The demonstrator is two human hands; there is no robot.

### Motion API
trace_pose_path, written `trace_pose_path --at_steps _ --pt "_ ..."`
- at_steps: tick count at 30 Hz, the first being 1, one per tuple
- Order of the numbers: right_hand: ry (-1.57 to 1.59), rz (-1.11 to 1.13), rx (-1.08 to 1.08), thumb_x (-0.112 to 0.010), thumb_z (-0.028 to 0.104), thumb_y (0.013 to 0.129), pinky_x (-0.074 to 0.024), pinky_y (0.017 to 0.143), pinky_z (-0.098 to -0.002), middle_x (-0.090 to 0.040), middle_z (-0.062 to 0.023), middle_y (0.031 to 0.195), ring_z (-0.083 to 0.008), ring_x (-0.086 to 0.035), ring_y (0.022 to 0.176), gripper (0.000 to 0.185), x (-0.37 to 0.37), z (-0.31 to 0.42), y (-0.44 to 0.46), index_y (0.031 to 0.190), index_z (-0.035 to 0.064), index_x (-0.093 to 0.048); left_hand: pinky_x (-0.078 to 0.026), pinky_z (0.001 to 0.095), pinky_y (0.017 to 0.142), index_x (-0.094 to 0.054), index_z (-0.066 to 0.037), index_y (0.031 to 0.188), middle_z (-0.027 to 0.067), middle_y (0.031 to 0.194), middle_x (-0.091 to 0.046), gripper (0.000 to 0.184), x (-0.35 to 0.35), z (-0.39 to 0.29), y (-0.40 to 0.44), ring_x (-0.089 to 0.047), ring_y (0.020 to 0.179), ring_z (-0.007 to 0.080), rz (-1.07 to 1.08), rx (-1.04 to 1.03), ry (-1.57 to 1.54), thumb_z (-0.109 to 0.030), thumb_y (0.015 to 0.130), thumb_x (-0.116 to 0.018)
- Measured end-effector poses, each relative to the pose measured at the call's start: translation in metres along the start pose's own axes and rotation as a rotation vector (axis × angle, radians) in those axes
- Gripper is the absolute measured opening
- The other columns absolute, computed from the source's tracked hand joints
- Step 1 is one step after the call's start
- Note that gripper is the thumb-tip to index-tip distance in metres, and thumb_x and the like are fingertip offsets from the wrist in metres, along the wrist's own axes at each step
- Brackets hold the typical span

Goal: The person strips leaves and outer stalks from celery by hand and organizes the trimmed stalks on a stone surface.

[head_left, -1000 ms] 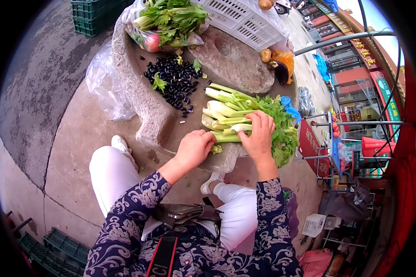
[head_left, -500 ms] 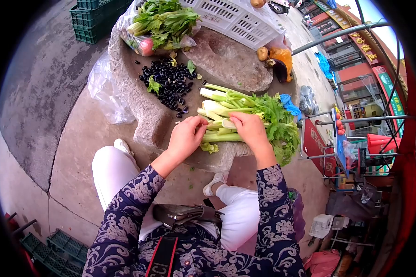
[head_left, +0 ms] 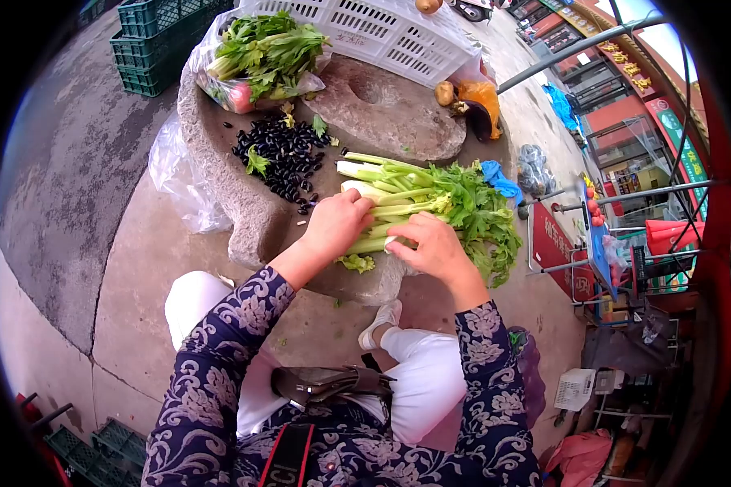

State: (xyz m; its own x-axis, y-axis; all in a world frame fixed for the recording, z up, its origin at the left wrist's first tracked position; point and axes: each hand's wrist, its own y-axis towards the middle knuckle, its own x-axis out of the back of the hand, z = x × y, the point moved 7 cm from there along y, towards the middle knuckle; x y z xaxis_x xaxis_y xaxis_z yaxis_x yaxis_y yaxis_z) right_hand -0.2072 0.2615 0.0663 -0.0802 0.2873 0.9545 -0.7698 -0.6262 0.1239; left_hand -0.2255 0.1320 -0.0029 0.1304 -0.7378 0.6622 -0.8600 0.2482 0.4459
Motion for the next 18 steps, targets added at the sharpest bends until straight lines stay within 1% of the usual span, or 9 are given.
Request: trace_pose_path --at_steps 3,5,7,8,9,11,14,17,18 --pt "0.009 -0.249 -0.058 -0.07 0.02 0.075 -0.0462 0.063 -0.0347 -0.056 -0.0076 0.071 -0.0251 -0.056 0.072 0.014 0.01 -0.011 0.002 0.082 0.0077 -0.069 -0.049 0.0396 0.065 -0.063 -0.008 0.091 0.0094 0.079 -0.057 0.015 0.02 -0.006 0.016 -0.06 0.079 0.0283 -0.101 -0.027 0.013 -0.014 0.077 -0.063" --pt "-0.222 -0.244 -0.019 -0.069 0.017 0.075 -0.0418 0.08 -0.0376 -0.056 -0.0079 0.095 -0.0264 -0.053 0.093 0.019 0.018 0.005 0.015 0.092 0.0086 -0.064 -0.048 0.04 0.064 -0.063 -0.007 0.088 0.0093 0.077 -0.057 0.012 0.038 -0.015 0.023 -0.059 0.077 0.0281 -0.118 -0.046 0.066 -0.013 0.077 -0.062" --pt "-0.302 -0.304 0.138 -0.069 0.018 0.074 -0.0391 0.082 -0.0393 -0.054 -0.0065 0.092 -0.0257 -0.052 0.091 0.021 0.008 0.013 0.023 0.09 0.0081 -0.06 -0.048 0.0387 0.063 -0.062 -0.007 0.083 0.0084 0.079 -0.058 0.006 0.054 -0.019 0.025 -0.059 0.075 0.028 -0.135 -0.033 0.075 -0.012 0.08 -0.062" --pt "-0.278 -0.305 0.097 -0.068 0.017 0.074 -0.0395 0.081 -0.0392 -0.054 -0.0069 0.092 -0.0258 -0.052 0.091 0.02 0.002 0.008 0.027 0.09 0.008 -0.06 -0.048 0.039 0.063 -0.061 -0.007 0.08 0.0086 0.077 -0.057 0.006 0.06 -0.021 0.025 -0.059 0.074 0.0281 -0.122 0.01 0.098 -0.012 0.081 -0.061" --pt "-0.251 -0.306 0.058 -0.068 0.017 0.074 -0.0399 0.08 -0.039 -0.055 -0.0072 0.092 -0.0259 -0.053 0.092 0.02 -0.005 0.004 0.031 0.089 0.0079 -0.059 -0.047 0.0394 0.063 -0.061 -0.006 0.078 0.0089 0.076 -0.057 0.008 0.06 -0.022 0.024 -0.058 0.073 0.0284 -0.109 -0.041 0.149 -0.014 0.081 -0.061" --pt "-0.224 -0.262 -0.031 -0.068 0.016 0.073 -0.0407 0.08 -0.0389 -0.055 -0.0079 0.093 -0.0262 -0.054 0.094 0.022 -0.015 -0.005 0.036 0.092 0.0084 -0.058 -0.048 0.0388 0.066 -0.061 -0.007 0.084 0.0093 0.081 -0.058 0.009 0.048 -0.017 0.02 -0.058 0.074 0.0291 -0.02 -0.006 0.116 -0.014 0.079 -0.063" --pt "-0.249 -0.129 -0.136 -0.069 0.014 0.072 -0.0424 0.083 -0.0392 -0.055 -0.0095 0.096 -0.0275 -0.055 0.097 0.031 -0.025 -0.013 0.042 0.101 0.0097 -0.058 -0.049 0.0389 0.069 -0.06 -0.007 0.092 0.01 0.088 -0.058 0.02 0.037 -0.022 0.018 -0.059 0.077 0.03 -0.117 -0.104 0.146 -0.014 0.075 -0.067" --pt "-0.164 -0.109 -0.164 -0.07 0.014 0.072 -0.0428 0.085 -0.039 -0.055 -0.0097 0.096 -0.028 -0.055 0.096 0.03 -0.029 -0.018 0.045 0.099 0.0088 -0.058 -0.049 0.0398 0.07 -0.058 -0.008 0.101 0.0101 0.096 -0.058 0.033 0.004 -0.003 0.011 -0.06 0.081 0.0305 0.061 -0.009 0.144 -0.015 0.072 -0.07" --pt "-0.063 -0.172 -0.177 -0.07 0.014 0.072 -0.043 0.086 -0.0386 -0.055 -0.01 0.096 -0.0282 -0.055 0.095 0.025 -0.021 -0.017 0.042 0.094 0.0078 -0.059 -0.05 0.0405 0.069 -0.059 -0.007 0.101 0.0122 0.092 -0.059 0.033 -0.005 0.005 0.008 -0.061 0.082 0.0304 0.111 0.018 0.093 -0.017 0.072 -0.071"
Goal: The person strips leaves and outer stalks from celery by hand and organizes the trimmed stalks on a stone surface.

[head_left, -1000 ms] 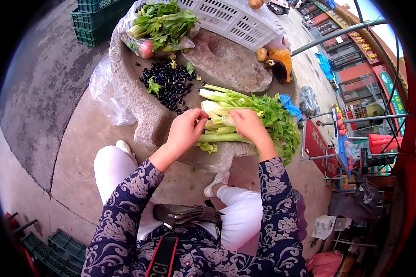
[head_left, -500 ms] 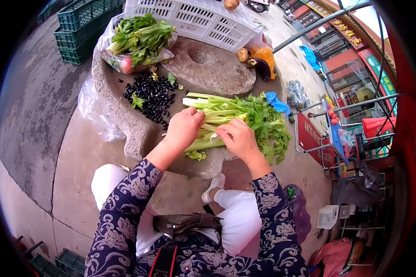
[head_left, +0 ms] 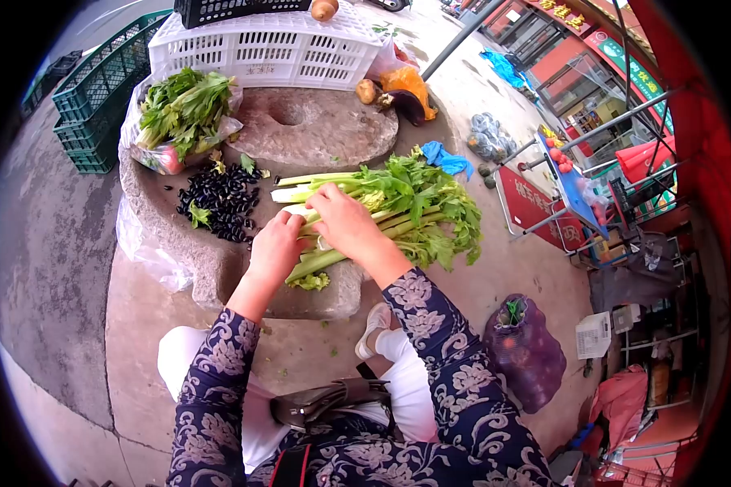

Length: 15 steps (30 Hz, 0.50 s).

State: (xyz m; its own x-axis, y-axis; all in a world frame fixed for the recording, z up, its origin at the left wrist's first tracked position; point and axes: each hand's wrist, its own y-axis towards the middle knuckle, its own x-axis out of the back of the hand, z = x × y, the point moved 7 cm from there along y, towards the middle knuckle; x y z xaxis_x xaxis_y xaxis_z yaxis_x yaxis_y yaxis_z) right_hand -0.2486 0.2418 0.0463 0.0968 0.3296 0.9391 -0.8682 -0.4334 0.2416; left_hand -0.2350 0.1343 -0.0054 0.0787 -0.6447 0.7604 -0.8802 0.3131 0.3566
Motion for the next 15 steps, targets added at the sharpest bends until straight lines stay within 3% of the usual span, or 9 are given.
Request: trace_pose_path --at_steps 2,5,7,9,11,15 --pt "0.215 -0.095 -0.037 -0.07 0.015 0.071 -0.0434 0.086 -0.0378 -0.054 -0.0105 0.095 -0.0286 -0.054 0.093 0.018 0.023 -0.003 -0.013 0.083 0.0058 -0.06 -0.05 0.0408 0.07 -0.061 -0.006 0.097 0.0124 0.09 -0.059 0.029 -0.006 0.01 0.0 -0.061 0.082 0.0308 -0.002 0.077 -0.071 -0.017 0.072 -0.071" --pt "-0.006 -0.108 0.095 -0.072 0.015 0.07 -0.0431 0.086 -0.0377 -0.054 -0.0089 0.094 -0.0281 -0.052 0.094 0.018 0.036 -0.011 -0.036 0.082 0.0066 -0.061 -0.05 0.0402 0.071 -0.066 -0.005 0.087 0.0113 0.091 -0.06 0.018 0.012 0.009 0.002 -0.061 0.083 0.0308 -0.092 0.102 -0.141 -0.016 0.074 -0.069" --pt "-0.026 -0.156 0.047 -0.071 0.015 0.071 -0.0425 0.087 -0.0378 -0.054 -0.0079 0.096 -0.0278 -0.05 0.096 0.019 0.038 -0.024 -0.045 0.085 0.0075 -0.061 -0.049 0.0384 0.071 -0.066 -0.003 0.089 0.0111 0.093 -0.061 0.02 0.03 0.003 0.002 -0.061 0.081 0.0302 -0.185 0.01 -0.098 -0.015 0.074 -0.07" --pt "-0.039 -0.247 0.081 -0.071 0.016 0.071 -0.0419 0.087 -0.0386 -0.056 -0.0079 0.099 -0.0279 -0.05 0.098 0.026 0.041 -0.02 -0.044 0.093 0.0072 -0.061 -0.049 0.0396 0.073 -0.066 -0.006 0.083 0.01 0.089 -0.061 0.018 0.037 -0.003 0.002 -0.06 0.084 0.0298 -0.157 0.023 -0.119 -0.022 0.076 -0.068" --pt "-0.06 -0.319 0.15 -0.071 0.016 0.071 -0.0416 0.088 -0.0391 -0.057 -0.0081 0.1 -0.0276 -0.05 0.1 0.03 0.054 -0.001 -0.036 0.097 0.0068 -0.06 -0.048 0.0387 0.068 -0.065 -0.004 0.086 0.0095 0.089 -0.062 0.019 0.043 -0.012 0.002 -0.06 0.081 0.0304 0.0 0.077 -0.058 -0.021 0.078 -0.067" --pt "-0.028 -0.04 0.374 -0.068 0.014 0.073 -0.0435 0.083 -0.038 -0.059 -0.01 0.1 -0.0271 -0.054 0.094 0.035 0.023 0.016 -0.014 0.106 0.0065 -0.058 -0.047 0.0403 0.067 -0.061 -0.004 0.087 0.0106 0.082 -0.06 0.018 0.05 -0.017 -0.002 -0.059 0.079 0.0314 0.041 0.033 0.026 -0.021 0.08 -0.063"
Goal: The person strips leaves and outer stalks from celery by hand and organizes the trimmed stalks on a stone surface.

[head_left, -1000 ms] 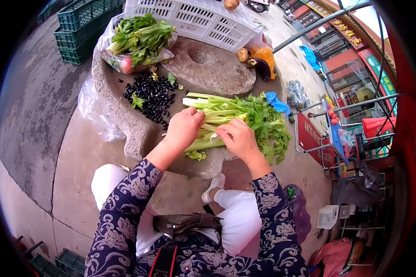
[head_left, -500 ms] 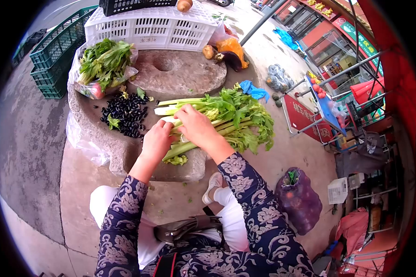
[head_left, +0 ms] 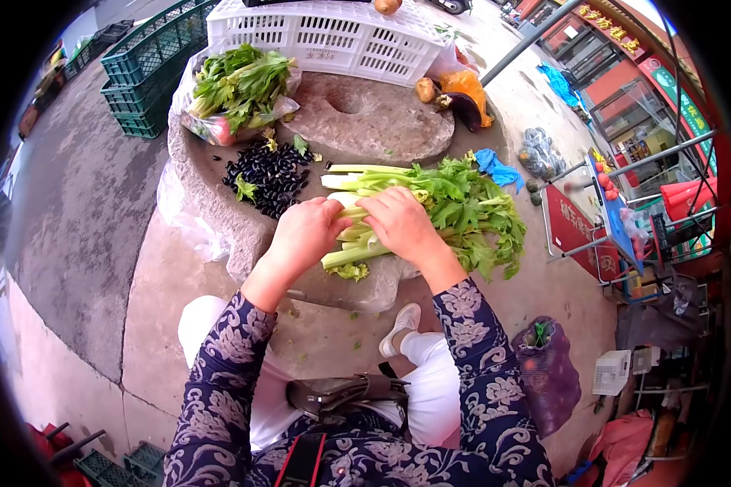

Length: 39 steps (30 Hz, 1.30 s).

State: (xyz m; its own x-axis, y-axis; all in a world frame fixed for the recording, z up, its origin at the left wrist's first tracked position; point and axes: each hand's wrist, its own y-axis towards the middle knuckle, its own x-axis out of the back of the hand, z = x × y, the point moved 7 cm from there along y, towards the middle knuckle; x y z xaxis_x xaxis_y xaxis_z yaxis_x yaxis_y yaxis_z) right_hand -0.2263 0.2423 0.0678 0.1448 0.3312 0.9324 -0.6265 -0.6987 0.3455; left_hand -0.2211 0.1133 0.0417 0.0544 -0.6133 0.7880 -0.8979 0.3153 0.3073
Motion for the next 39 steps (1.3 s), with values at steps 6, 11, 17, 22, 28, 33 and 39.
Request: trace_pose_path --at_steps 6,11,17,22,28,33,39 --pt "-0.048 0.031 0.081 -0.054 0.013 0.077 -0.0439 0.073 -0.0397 -0.055 -0.0113 0.08 -0.0294 -0.055 0.081 0.011 -0.017 0.01 0.014 0.084 0.0049 -0.052 -0.047 0.0441 0.061 -0.051 -0.005 0.083 0.0115 0.073 -0.058 0.017 -0.019 -0.007 0.001 -0.059 0.067 0.0329 0.032 -0.1 0.185 -0.021 0.086 -0.057" --pt "0.129 0.046 -0.075 -0.052 0.013 0.075 -0.0455 0.062 -0.0449 -0.056 -0.0169 0.071 -0.0353 -0.059 0.071 0.011 -0.016 -0.006 0.002 0.081 0.0042 -0.049 -0.044 0.0447 0.058 -0.049 -0.002 0.084 0.0189 0.071 -0.058 0.025 -0.031 -0.003 0.012 -0.058 0.068 0.0378 0.09 -0.095 -0.146 -0.026 0.091 -0.053" --pt "0.347 -0.23 -0.287 -0.05 0.017 0.08 -0.0464 0.06 -0.0476 -0.059 -0.0185 0.067 -0.0392 -0.059 0.066 0.014 -0.018 -0.03 -0.012 0.083 0.0035 -0.051 -0.037 0.0264 0.049 -0.055 -0.005 0.089 0.0014 0.06 -0.048 0.027 -0.075 0.012 0.015 -0.045 0.052 0.0127 0.044 0.182 -0.991 -0.028 0.099 -0.045" --pt "0.494 -0.398 -0.358 -0.048 0.009 0.083 -0.047 0.064 -0.0454 -0.06 -0.0198 0.078 -0.0397 -0.059 0.074 0.01 -0.019 -0.034 -0.008 0.089 0.0013 -0.049 -0.024 0.0209 0.045 -0.049 -0.011 0.085 -0.0074 0.062 -0.035 0.027 -0.076 0.015 0.02 -0.029 0.05 0.0033 -0.065 0.331 -1.303 -0.03 0.101 -0.039" --pt "0.203 -0.261 -0.325 -0.057 0.015 0.083 -0.0379 0.091 -0.0423 -0.053 -0.016 0.115 -0.0352 -0.048 0.109 0.034 0.012 -0.04 -0.015 0.113 0.0019 -0.047 -0.024 0.0209 0.047 -0.048 -0.01 0.084 -0.006 0.065 -0.037 0.027 -0.047 0.04 0.013 -0.029 0.052 0.0042 -0.137 0.299 -1.386 -0.031 0.1 -0.043" --pt "0.104 0.125 -0.562 -0.059 0.02 0.082 -0.0439 0.082 -0.041 -0.058 -0.016 0.101 -0.032 -0.056 0.095 0.029 0.03 -0.026 -0.054 0.104 0.0015 -0.058 -0.051 0.0304 0.068 -0.063 -0.005 0.098 0.0105 0.082 -0.067 0.026 -0.054 0.034 -0.005 -0.063 0.072 0.0162 0.007 0.364 -0.71 -0.021 0.079 -0.069" --pt "0.299 -0.03 -0.555 -0.055 0.014 0.085 -0.0489 0.07 -0.0374 -0.063 -0.016 0.09 -0.0313 -0.061 0.08 0.019 0.006 -0.035 -0.061 0.097 0.0022 -0.063 -0.049 0.0294 0.059 -0.064 -0.003 0.098 0.0078 0.08 -0.066 0.027 -0.07 0.035 -0.006 -0.064 0.068 0.0152 0.218 0.499 -0.464 -0.027 0.087 -0.062"
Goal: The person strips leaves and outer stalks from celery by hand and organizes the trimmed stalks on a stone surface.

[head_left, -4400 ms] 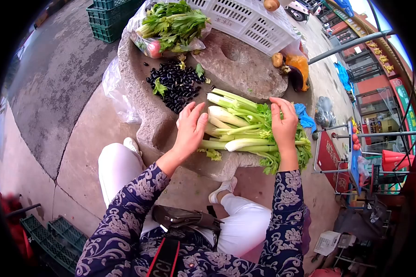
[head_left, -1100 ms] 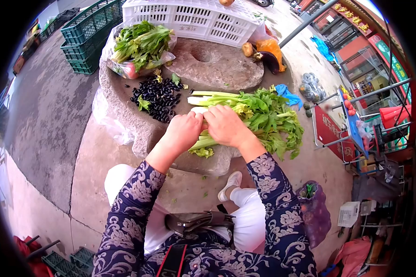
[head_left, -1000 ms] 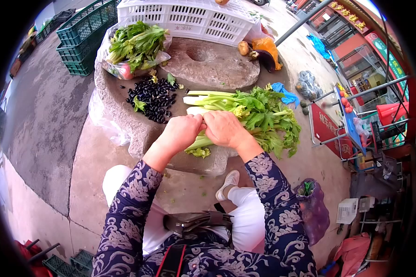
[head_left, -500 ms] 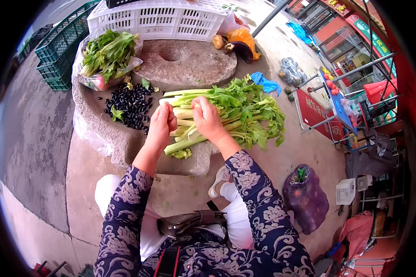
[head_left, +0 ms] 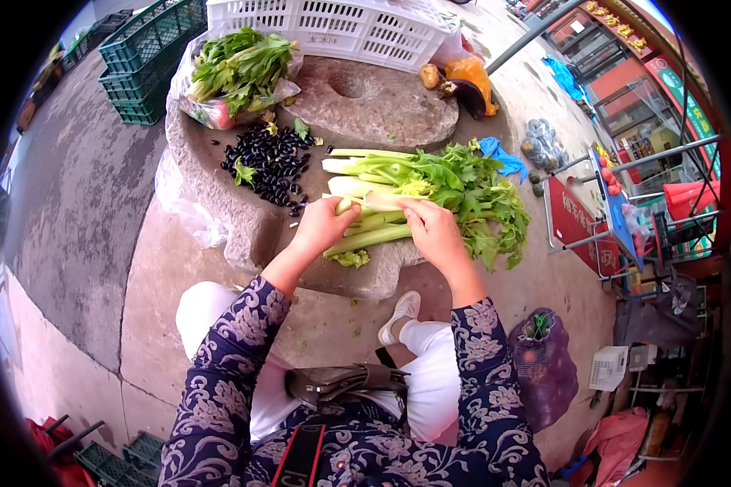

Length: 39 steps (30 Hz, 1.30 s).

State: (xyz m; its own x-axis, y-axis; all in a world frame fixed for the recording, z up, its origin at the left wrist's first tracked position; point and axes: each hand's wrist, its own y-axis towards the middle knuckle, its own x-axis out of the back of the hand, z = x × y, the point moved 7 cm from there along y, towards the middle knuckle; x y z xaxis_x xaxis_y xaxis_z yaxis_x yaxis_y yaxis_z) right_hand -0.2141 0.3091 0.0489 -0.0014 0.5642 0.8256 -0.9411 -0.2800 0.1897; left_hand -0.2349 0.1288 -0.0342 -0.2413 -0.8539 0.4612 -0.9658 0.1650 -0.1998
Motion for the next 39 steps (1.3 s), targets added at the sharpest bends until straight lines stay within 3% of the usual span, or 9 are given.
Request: trace_pose_path --at_steps 5,7,10,16,19,20,23,28,39 --pt "0.235 0.028 -0.055 -0.058 0.006 0.082 -0.0477 0.075 -0.0381 -0.063 -0.0096 0.092 -0.0296 -0.059 0.084 0.013 -0.005 -0.006 0.018 0.094 0.0039 -0.059 -0.049 0.0253 0.052 -0.06 -0.001 0.096 0.0034 0.071 -0.063 0.027 -0.003 0.015 -0.001 -0.063 0.061 0.0111 0.001 0.106 -0.668 -0.027 0.089 -0.059" --pt "-0.073 0.042 0.248 -0.063 0.007 0.076 -0.0464 0.08 -0.0374 -0.061 -0.0088 0.091 -0.0262 -0.058 0.087 0.016 -0.007 0.006 0.015 0.092 0.0054 -0.059 -0.049 0.0268 0.053 -0.062 -0.001 0.095 0.0045 0.07 -0.065 0.026 0.0 0.016 -0.001 -0.063 0.061 0.0116 -0.093 0.041 -0.653 -0.026 0.089 -0.06" --pt "-0.296 0.046 0.384 -0.068 0.009 0.07 -0.0438 0.084 -0.0382 -0.059 -0.008 0.09 -0.026 -0.056 0.091 0.022 -0.015 0.011 0.01 0.09 0.0077 -0.059 -0.05 0.0293 0.056 -0.065 -0.001 0.095 0.0063 0.069 -0.066 0.024 0.002 0.008 -0.002 -0.062 0.061 0.0109 -0.189 -0.114 -0.402 -0.023 0.088 -0.061" --pt "-0.366 -0.01 0.506 -0.067 0.013 0.071 -0.0422 0.083 -0.0379 -0.057 -0.0061 0.086 -0.0255 -0.054 0.09 0.022 -0.013 0.026 0.008 0.089 0.0074 -0.056 -0.05 0.0355 0.058 -0.064 -0.001 0.097 0.0126 0.069 -0.065 0.027 0.011 -0.031 -0.022 -0.064 0.061 0.0271 -0.257 -0.292 -0.059 -0.026 0.086 -0.063" --pt "-0.346 -0.008 0.591 -0.064 0.014 0.073 -0.0428 0.081 -0.0374 -0.057 -0.0069 0.083 -0.0258 -0.056 0.086 0.022 -0.013 0.04 -0.001 0.091 0.0061 -0.054 -0.05 0.0363 0.058 -0.06 -0.003 0.108 0.0143 0.069 -0.063 0.034 0.002 -0.074 -0.05 -0.063 0.061 0.0293 -0.424 -0.808 0.382 -0.027 0.084 -0.064" --pt "-0.343 -0.015 0.601 -0.063 0.015 0.074 -0.0431 0.08 -0.0371 -0.057 -0.0071 0.082 -0.0258 -0.056 0.085 0.022 -0.016 0.045 -0.005 0.092 0.0057 -0.054 -0.05 0.0436 0.059 -0.059 -0.004 0.103 0.0156 0.069 -0.062 0.033 -0.005 -0.071 -0.048 -0.061 0.065 0.0369 -0.263 -0.651 0.413 -0.03 0.083 -0.063" --pt "-0.288 -0.048 0.598 -0.063 0.021 0.075 -0.0431 0.078 -0.0357 -0.057 -0.0072 0.083 -0.0247 -0.057 0.086 0.026 -0.027 0.05 -0.01 0.093 0.0058 -0.053 -0.049 0.0459 0.059 -0.057 -0.005 0.091 0.0163 0.069 -0.062 0.027 -0.006 -0.065 -0.05 -0.062 0.068 0.0369 -0.029 -0.401 0.568 -0.03 0.083 -0.062" --pt "-0.328 -0.067 0.64 -0.063 0.023 0.075 -0.0431 0.076 -0.0353 -0.057 -0.0078 0.09 -0.0243 -0.057 0.088 0.026 -0.03 0.051 -0.008 0.092 0.0055 -0.053 -0.048 0.0464 0.061 -0.056 -0.001 0.08 0.0207 0.07 -0.061 0.027 0.012 -0.045 -0.041 -0.06 0.069 0.0392 0.044 -0.358 0.513 -0.027 0.083 -0.063" --pt "-0.422 -0.032 0.682 -0.054 0.021 0.08 -0.0457 0.072 -0.0364 -0.056 -0.0109 0.091 -0.0259 -0.058 0.084 0.017 -0.039 0.051 -0.005 0.088 0.0058 -0.051 -0.048 0.0378 0.064 -0.059 -0.002 0.106 0.0209 0.077 -0.062 0.035 -0.008 -0.026 -0.03 -0.06 0.068 0.034 0.208 -0.364 -0.061 -0.029 0.085 -0.066"
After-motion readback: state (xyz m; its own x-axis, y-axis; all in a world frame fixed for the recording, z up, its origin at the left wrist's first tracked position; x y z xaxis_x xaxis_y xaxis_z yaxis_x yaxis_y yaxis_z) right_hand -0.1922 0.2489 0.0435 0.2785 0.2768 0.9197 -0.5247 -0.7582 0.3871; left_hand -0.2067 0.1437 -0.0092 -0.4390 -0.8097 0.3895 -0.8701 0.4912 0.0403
